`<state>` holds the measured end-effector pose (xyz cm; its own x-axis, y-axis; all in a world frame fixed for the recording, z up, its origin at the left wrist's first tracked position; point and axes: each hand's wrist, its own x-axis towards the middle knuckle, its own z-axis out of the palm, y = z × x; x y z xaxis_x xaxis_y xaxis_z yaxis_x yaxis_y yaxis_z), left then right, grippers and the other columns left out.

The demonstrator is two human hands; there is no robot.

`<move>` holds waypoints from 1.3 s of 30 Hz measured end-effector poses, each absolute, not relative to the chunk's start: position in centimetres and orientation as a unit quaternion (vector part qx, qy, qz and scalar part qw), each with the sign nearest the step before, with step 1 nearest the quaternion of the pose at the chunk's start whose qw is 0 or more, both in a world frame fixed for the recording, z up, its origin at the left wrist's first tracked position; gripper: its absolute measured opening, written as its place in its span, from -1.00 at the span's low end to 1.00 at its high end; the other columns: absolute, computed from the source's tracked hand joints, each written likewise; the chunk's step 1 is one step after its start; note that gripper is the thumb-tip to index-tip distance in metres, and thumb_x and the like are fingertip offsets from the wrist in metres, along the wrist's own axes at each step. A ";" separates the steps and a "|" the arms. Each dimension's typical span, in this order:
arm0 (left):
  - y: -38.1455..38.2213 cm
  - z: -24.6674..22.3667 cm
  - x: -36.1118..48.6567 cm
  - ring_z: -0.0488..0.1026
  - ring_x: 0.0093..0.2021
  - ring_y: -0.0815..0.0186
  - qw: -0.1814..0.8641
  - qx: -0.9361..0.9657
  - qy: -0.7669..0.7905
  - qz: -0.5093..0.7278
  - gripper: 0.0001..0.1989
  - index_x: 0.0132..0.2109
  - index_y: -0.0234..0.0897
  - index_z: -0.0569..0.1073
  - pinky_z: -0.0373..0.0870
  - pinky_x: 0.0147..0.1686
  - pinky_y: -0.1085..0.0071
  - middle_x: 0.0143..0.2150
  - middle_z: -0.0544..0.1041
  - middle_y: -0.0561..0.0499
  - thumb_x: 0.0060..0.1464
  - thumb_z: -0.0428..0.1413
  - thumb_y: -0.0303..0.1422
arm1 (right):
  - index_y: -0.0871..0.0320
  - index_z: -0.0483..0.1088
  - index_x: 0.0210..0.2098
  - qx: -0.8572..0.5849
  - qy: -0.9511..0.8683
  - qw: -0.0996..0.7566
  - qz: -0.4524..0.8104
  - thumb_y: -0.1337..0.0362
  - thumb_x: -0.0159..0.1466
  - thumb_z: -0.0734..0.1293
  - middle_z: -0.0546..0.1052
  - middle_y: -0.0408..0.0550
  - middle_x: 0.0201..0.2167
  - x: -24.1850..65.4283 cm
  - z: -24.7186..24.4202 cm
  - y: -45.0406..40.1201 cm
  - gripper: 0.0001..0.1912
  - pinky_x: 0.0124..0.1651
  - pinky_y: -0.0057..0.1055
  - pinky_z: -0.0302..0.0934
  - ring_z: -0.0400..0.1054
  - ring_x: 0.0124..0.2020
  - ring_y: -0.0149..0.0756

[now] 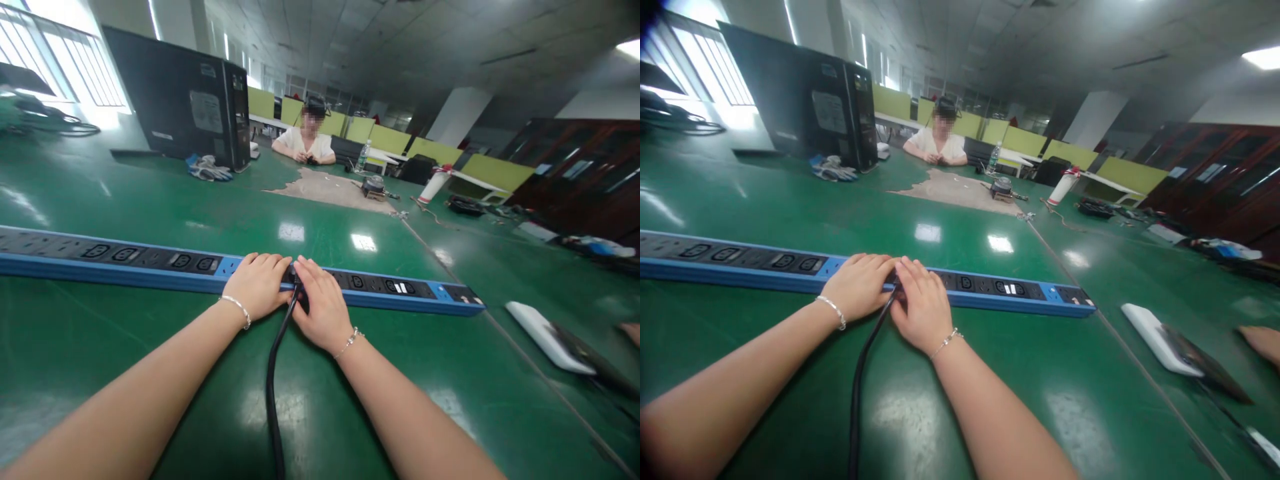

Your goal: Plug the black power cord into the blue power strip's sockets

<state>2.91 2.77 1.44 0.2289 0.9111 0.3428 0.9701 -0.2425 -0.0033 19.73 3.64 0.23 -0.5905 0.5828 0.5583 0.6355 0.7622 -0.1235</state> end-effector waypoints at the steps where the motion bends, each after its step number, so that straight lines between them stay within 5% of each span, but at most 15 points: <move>1: 2.8 1.3 2.9 0.33 0.04 0.08 0.109 -0.775 -0.606 -0.142 -0.49 0.12 -0.31 0.30 0.13 0.06 0.17 0.07 0.42 -0.17 0.05 -0.02 -0.17 | 0.21 0.18 0.17 -0.343 -0.888 0.304 -0.041 0.22 0.26 0.13 0.25 0.00 0.21 19.4 0.2 3.8 -0.50 0.24 -0.27 -0.02 0.04 0.25 -0.27; 8: 2.9 0.7 3.0 0.36 -0.01 0.11 0.112 -0.765 -0.609 -0.177 -0.58 0.07 -0.28 0.34 0.15 0.03 0.19 0.00 0.46 -0.15 0.09 -0.07 -0.25 | 0.17 0.40 -0.12 -0.379 -0.852 0.360 -0.032 0.29 0.23 0.17 0.47 0.04 -0.08 17.4 0.6 4.9 -0.71 0.06 -0.37 0.22 0.33 -0.03 -0.30; 18: 2.9 0.8 3.1 0.37 -0.03 0.12 0.117 -0.764 -0.606 -0.189 -0.57 0.04 -0.26 0.36 0.18 0.01 0.19 -0.02 0.47 -0.14 0.05 0.00 -0.18 | 0.11 0.36 -0.01 -0.393 -0.847 0.359 -0.013 0.32 0.30 0.13 0.46 -0.03 -0.04 17.4 -0.3 5.2 -0.68 0.04 -0.38 0.26 0.35 -0.03 -0.31; 28: 2.9 0.9 3.1 0.37 -0.01 0.10 0.103 -0.759 -0.612 -0.197 -0.40 0.03 -0.24 0.36 0.17 0.03 0.17 -0.04 0.48 -0.14 -0.04 0.03 0.08 | 0.13 0.37 -0.01 -0.367 -0.803 0.469 -0.007 0.25 0.30 0.12 0.49 0.01 -0.07 18.6 0.8 5.7 -0.67 0.11 -0.29 0.24 0.34 0.01 -0.30; 39: 3.1 0.4 2.7 0.36 0.01 0.10 0.102 -0.763 -0.607 -0.197 -0.30 0.07 -0.27 0.33 0.14 0.06 0.18 -0.02 0.47 -0.15 -0.05 -0.04 0.16 | 0.14 0.48 -0.14 -0.554 -0.686 0.473 -0.005 0.10 0.17 0.21 0.56 0.02 -0.19 30.0 0.2 8.8 -0.62 -0.05 -0.22 0.31 0.45 -0.17 -0.16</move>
